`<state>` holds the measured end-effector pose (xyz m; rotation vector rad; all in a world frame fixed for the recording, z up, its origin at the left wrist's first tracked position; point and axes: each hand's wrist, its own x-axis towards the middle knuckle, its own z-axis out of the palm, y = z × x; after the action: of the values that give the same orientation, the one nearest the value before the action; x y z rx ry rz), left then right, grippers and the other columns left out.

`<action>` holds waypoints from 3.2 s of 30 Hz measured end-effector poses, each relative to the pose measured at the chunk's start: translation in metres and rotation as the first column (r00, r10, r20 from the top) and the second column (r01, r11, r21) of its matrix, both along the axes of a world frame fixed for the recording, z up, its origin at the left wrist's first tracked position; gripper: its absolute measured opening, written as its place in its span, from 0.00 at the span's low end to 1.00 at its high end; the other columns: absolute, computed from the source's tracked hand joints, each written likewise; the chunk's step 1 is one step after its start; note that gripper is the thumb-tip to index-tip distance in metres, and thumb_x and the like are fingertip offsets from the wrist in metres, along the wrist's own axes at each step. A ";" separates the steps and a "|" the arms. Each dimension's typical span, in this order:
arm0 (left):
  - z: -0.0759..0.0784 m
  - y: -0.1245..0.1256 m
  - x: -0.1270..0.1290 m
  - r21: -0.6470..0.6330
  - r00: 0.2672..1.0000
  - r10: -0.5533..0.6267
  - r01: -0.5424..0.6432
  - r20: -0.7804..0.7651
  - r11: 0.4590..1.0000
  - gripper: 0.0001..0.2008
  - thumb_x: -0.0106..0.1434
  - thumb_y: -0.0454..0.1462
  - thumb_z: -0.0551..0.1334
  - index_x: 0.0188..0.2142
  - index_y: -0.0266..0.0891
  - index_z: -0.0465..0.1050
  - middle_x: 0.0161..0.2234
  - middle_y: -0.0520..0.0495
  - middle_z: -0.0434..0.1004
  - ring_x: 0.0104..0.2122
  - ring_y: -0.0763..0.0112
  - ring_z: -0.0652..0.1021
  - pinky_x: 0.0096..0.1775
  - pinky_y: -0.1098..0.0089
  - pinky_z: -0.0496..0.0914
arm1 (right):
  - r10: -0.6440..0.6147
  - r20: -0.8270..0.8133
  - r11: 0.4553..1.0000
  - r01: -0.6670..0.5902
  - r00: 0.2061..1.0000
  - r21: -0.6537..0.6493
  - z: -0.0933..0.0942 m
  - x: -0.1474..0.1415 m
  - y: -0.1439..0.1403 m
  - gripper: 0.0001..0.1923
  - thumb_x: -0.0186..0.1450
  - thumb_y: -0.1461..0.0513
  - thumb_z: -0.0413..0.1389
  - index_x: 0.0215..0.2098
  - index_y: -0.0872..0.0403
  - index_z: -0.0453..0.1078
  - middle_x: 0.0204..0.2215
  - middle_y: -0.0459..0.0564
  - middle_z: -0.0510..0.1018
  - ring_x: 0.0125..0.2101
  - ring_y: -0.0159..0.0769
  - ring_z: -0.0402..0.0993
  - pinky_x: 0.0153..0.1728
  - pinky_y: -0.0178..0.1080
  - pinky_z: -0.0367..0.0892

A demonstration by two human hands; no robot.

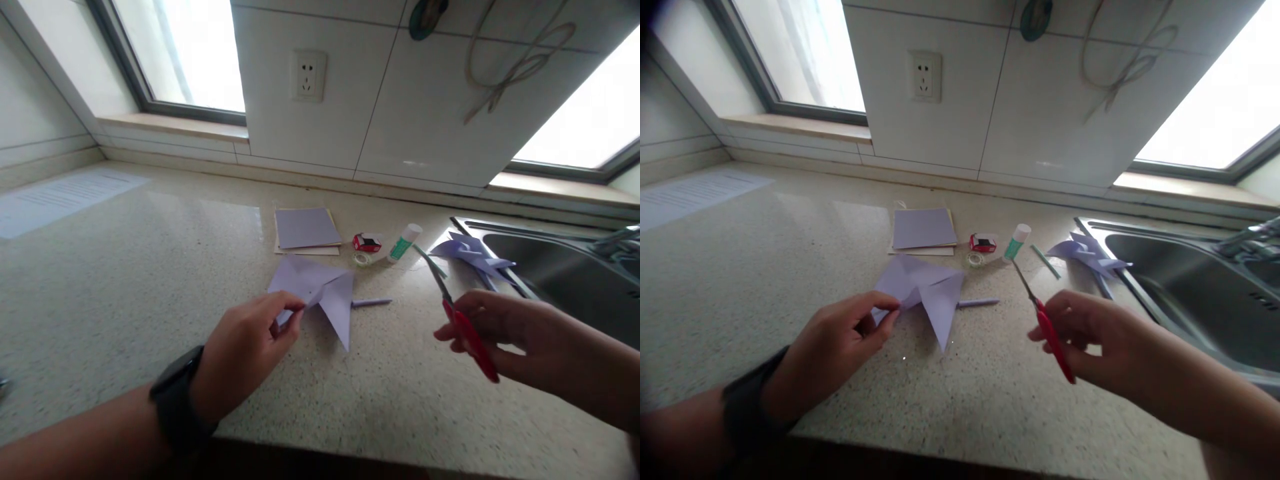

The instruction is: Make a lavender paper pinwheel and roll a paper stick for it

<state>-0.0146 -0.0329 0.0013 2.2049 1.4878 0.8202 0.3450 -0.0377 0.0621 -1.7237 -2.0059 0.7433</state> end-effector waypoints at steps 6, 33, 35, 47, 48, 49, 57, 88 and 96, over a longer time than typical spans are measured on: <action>0.007 -0.001 -0.002 0.060 0.999 -0.048 0.049 -0.012 0.997 0.07 0.69 0.37 0.58 0.42 0.41 0.75 0.39 0.48 0.79 0.28 0.71 0.78 0.32 0.69 0.70 | 0.018 -0.614 0.980 -0.135 0.789 -0.145 -0.010 -0.097 0.021 0.14 0.54 0.57 0.69 0.35 0.50 0.72 0.39 0.55 0.84 0.33 0.40 0.81 0.32 0.42 0.78; 0.003 0.015 0.014 -0.567 0.703 0.275 0.218 0.656 0.794 0.18 0.63 0.50 0.66 0.39 0.38 0.71 0.38 0.44 0.82 0.39 0.60 0.83 0.29 0.69 0.77 | -0.094 -0.783 0.988 -0.038 0.615 -0.148 -0.047 -0.143 0.039 0.19 0.55 0.54 0.70 0.36 0.52 0.69 0.36 0.50 0.83 0.26 0.31 0.76 0.24 0.34 0.69; 0.002 0.013 0.015 -0.546 0.696 0.268 0.210 0.666 0.811 0.17 0.62 0.49 0.68 0.39 0.38 0.72 0.37 0.45 0.82 0.39 0.61 0.83 0.33 0.66 0.78 | -0.096 -0.808 0.984 -0.066 0.582 -0.165 -0.048 -0.147 0.038 0.19 0.53 0.55 0.71 0.35 0.52 0.68 0.36 0.49 0.83 0.27 0.32 0.77 0.26 0.36 0.72; -0.001 0.011 0.016 -0.531 0.614 0.254 0.322 0.747 0.784 0.15 0.58 0.42 0.74 0.41 0.39 0.77 0.37 0.50 0.83 0.36 0.71 0.79 0.39 0.71 0.71 | 0.105 -0.750 0.993 -0.114 0.653 0.039 -0.052 -0.150 0.036 0.15 0.58 0.58 0.69 0.34 0.51 0.67 0.29 0.43 0.79 0.28 0.30 0.76 0.29 0.34 0.71; -0.002 0.013 0.016 -0.548 0.611 0.276 0.315 0.742 0.775 0.14 0.58 0.43 0.74 0.39 0.39 0.78 0.36 0.50 0.83 0.34 0.72 0.79 0.37 0.72 0.70 | 0.124 -0.737 0.991 -0.120 0.664 0.059 -0.054 -0.151 0.037 0.15 0.58 0.58 0.69 0.34 0.51 0.68 0.29 0.44 0.80 0.28 0.30 0.76 0.30 0.35 0.71; -0.003 0.015 0.015 -0.556 0.605 0.289 0.314 0.742 0.769 0.13 0.58 0.44 0.74 0.37 0.38 0.78 0.35 0.50 0.83 0.33 0.72 0.78 0.36 0.72 0.69 | 0.142 -0.728 0.989 -0.125 0.671 0.078 -0.056 -0.151 0.038 0.15 0.57 0.59 0.70 0.34 0.51 0.68 0.29 0.45 0.80 0.28 0.31 0.76 0.30 0.35 0.72; -0.008 0.019 0.011 -0.564 0.562 0.316 0.345 0.764 0.750 0.13 0.58 0.44 0.74 0.34 0.37 0.78 0.33 0.49 0.81 0.33 0.74 0.76 0.37 0.72 0.66 | 0.219 -0.669 0.976 -0.149 0.710 0.161 -0.064 -0.150 0.044 0.14 0.57 0.60 0.69 0.35 0.52 0.69 0.32 0.47 0.80 0.32 0.33 0.77 0.35 0.37 0.73; -0.001 0.019 0.016 -0.456 0.198 0.413 0.296 0.889 0.839 0.17 0.64 0.32 0.67 0.47 0.43 0.63 0.46 0.48 0.76 0.42 0.68 0.78 0.43 0.67 0.74 | 0.036 -0.626 0.998 -0.066 0.779 -0.025 -0.061 -0.152 0.031 0.14 0.56 0.61 0.68 0.31 0.52 0.66 0.26 0.44 0.75 0.26 0.32 0.69 0.29 0.36 0.65; 0.008 0.028 0.019 -0.525 0.085 0.521 0.242 0.849 0.816 0.14 0.65 0.28 0.64 0.50 0.38 0.70 0.45 0.45 0.79 0.40 0.71 0.79 0.44 0.71 0.75 | 0.164 -0.554 0.979 -0.203 0.816 -0.009 -0.056 -0.149 0.028 0.10 0.57 0.63 0.64 0.29 0.52 0.66 0.24 0.42 0.72 0.24 0.29 0.65 0.26 0.34 0.63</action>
<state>0.0048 -0.0053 0.0097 0.5211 0.9055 1.3241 0.1958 -0.0099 0.0064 -1.1604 -1.7539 1.2263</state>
